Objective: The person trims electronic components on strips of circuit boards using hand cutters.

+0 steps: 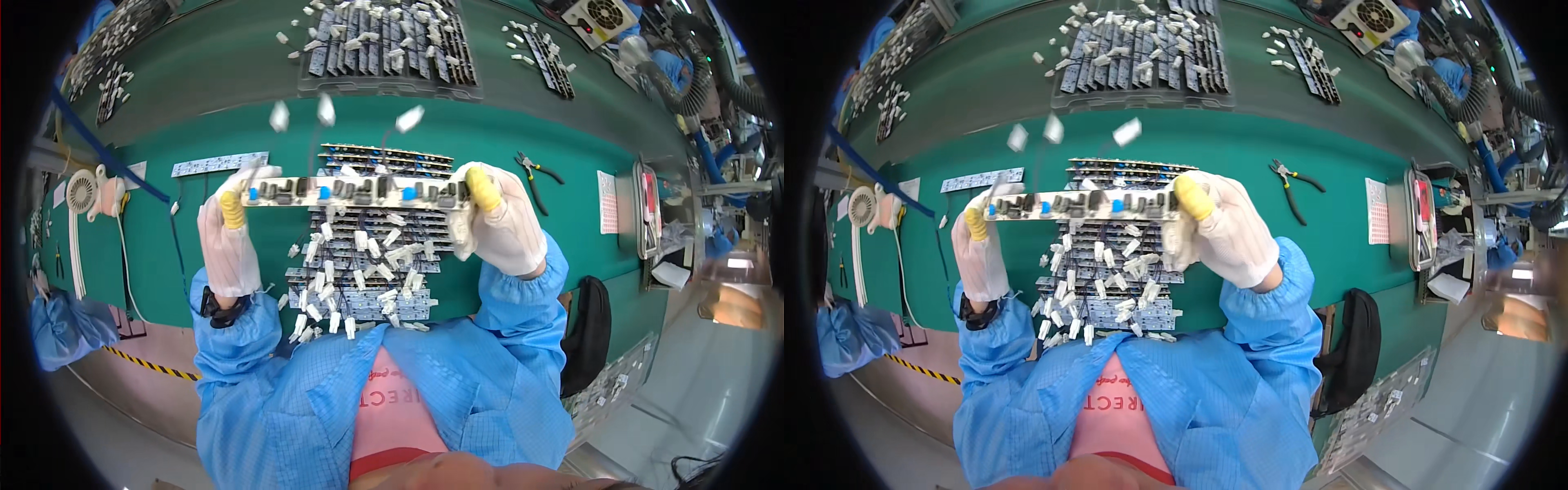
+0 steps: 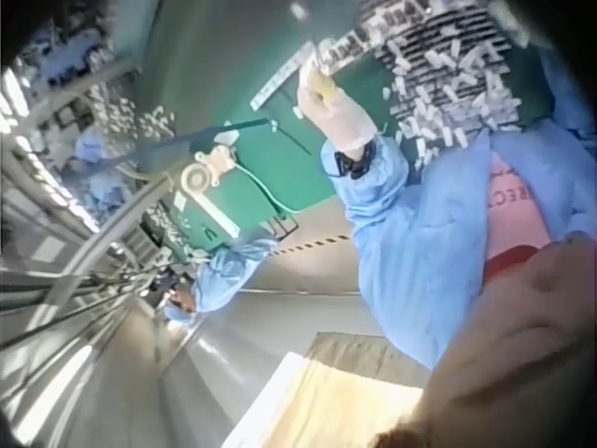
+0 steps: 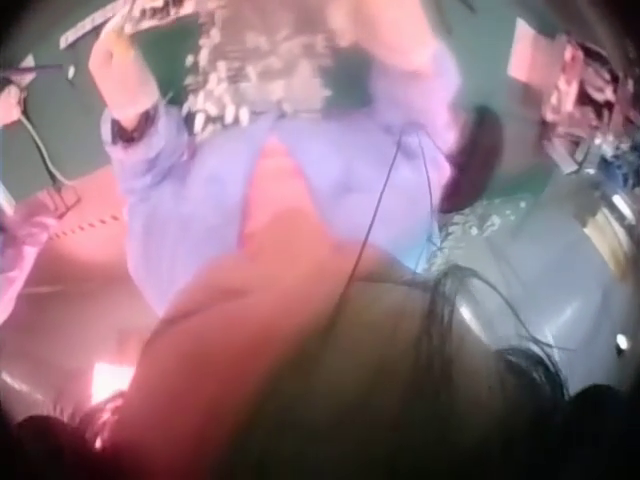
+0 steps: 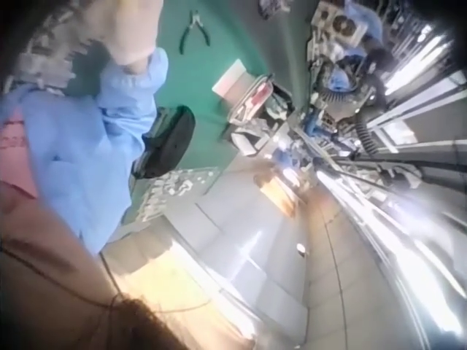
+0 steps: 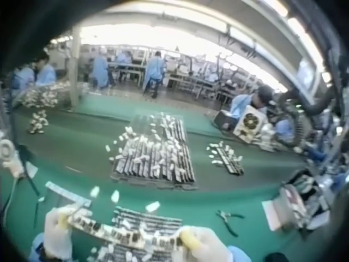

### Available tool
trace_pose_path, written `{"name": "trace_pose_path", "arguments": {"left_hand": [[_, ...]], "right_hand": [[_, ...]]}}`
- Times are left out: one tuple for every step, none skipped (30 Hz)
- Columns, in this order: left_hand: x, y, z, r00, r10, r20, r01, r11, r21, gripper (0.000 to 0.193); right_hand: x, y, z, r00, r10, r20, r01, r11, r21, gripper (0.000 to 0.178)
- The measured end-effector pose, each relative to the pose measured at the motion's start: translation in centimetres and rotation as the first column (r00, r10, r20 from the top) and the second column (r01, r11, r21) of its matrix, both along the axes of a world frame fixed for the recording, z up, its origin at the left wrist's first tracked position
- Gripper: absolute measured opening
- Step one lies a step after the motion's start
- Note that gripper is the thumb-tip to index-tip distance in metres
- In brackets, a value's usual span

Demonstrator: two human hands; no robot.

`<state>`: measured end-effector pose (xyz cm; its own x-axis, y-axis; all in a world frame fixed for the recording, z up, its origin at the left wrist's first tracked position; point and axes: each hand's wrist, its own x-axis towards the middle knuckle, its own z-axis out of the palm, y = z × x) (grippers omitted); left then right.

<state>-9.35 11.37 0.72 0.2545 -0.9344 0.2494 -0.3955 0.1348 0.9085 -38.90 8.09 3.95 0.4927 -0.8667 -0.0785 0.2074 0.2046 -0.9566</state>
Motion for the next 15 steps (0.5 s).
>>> {"name": "trace_pose_path", "arguments": {"left_hand": [[0.3, -0.1, -0.4, 0.997, -0.079, -0.016, 0.079, 0.997, -0.015, 0.04], [0.8, 0.0, -0.7, 0.989, -0.146, -0.025, 0.146, 0.989, -0.028, 0.046], [0.7, 0.3, -0.8, 0.994, -0.105, -0.007, 0.105, 0.994, 0.012, 0.052], [1.1, 0.2, -1.4, 0.992, -0.118, 0.05, 0.121, 0.991, -0.054, 0.054], [1.2, 0.4, -1.1, 0.99, -0.138, 0.011, 0.138, 0.99, -0.002, 0.053], [1.0, 0.7, -0.8, 0.988, -0.15, -0.031, 0.151, 0.987, 0.048, 0.052], [-0.1, 1.0, -0.8, 0.956, -0.129, -0.263, 0.132, 0.991, -0.005, 0.048], [-0.9, 1.0, -0.4, 0.924, -0.107, -0.366, 0.119, 0.993, 0.011, 0.048], [-0.4, 0.8, -0.7, 0.901, -0.191, -0.39, 0.189, 0.981, -0.044, 0.053], [0.1, 0.5, -1.1, 0.869, -0.278, -0.41, 0.259, 0.96, -0.101, 0.06], [-0.3, 0.5, -0.8, 0.789, -0.316, -0.527, 0.308, 0.946, -0.106, 0.061], [0.0, 0.0, -2.1, 0.871, -0.205, -0.446, 0.196, 0.978, -0.067, 0.042], [0.4, -0.2, -2.6, 0.883, -0.158, -0.441, 0.143, 0.987, -0.066, 0.03], [0.3, -1.1, -2.3, 0.885, -0.135, -0.445, 0.116, 0.991, -0.07, 0.02], [1.0, -2.0, -0.3, 0.978, 0.021, -0.208, -0.02, 1.0, 0.008, 0.023]], "right_hand": [[-0.1, -0.1, -0.2, 0.998, -0.046, 0.03, 0.043, 0.993, 0.112, 0.036], [0.0, -0.2, -0.6, 0.995, -0.083, 0.058, 0.068, 0.972, 0.225, 0.035], [0.0, -0.4, -1.0, 0.996, -0.078, 0.041, 0.068, 0.976, 0.207, 0.033], [0.1, -0.4, -1.1, 0.993, -0.095, 0.07, 0.079, 0.976, 0.203, 0.032], [0.1, -0.4, -1.4, 0.995, -0.09, 0.05, 0.081, 0.985, 0.152, 0.033], [-0.1, -0.6, -1.7, 0.996, -0.081, 0.03, 0.077, 0.992, 0.1, 0.033], [-0.4, -1.1, -1.5, 0.957, -0.048, -0.285, 0.0, 0.986, -0.165, 0.031], [-0.4, -1.0, -2.3, 0.998, -0.062, -0.015, 0.061, 0.997, -0.05, 0.028], [-0.5, -1.1, -2.8, 0.997, -0.077, 0.004, 0.077, 0.995, -0.056, 0.03], [-0.5, -1.2, -3.1, 0.995, -0.096, 0.02, 0.097, 0.993, -0.061, 0.035], [-0.3, -0.9, -2.3, 0.996, -0.088, -0.032, 0.086, 0.995, -0.045, 0.041], [-0.1, -0.6, -1.0, 0.993, -0.082, -0.09, 0.079, 0.996, -0.032, 0.048], [0.6, -0.3, -0.2, 0.994, -0.087, -0.072, 0.093, 0.991, 0.092, 0.057], [0.6, -0.1, -0.4, 0.994, -0.064, -0.089, 0.072, 0.993, 0.095, 0.059], [0.8, -0.2, -0.5, 0.994, -0.067, -0.086, 0.072, 0.996, 0.051, 0.058]]}}
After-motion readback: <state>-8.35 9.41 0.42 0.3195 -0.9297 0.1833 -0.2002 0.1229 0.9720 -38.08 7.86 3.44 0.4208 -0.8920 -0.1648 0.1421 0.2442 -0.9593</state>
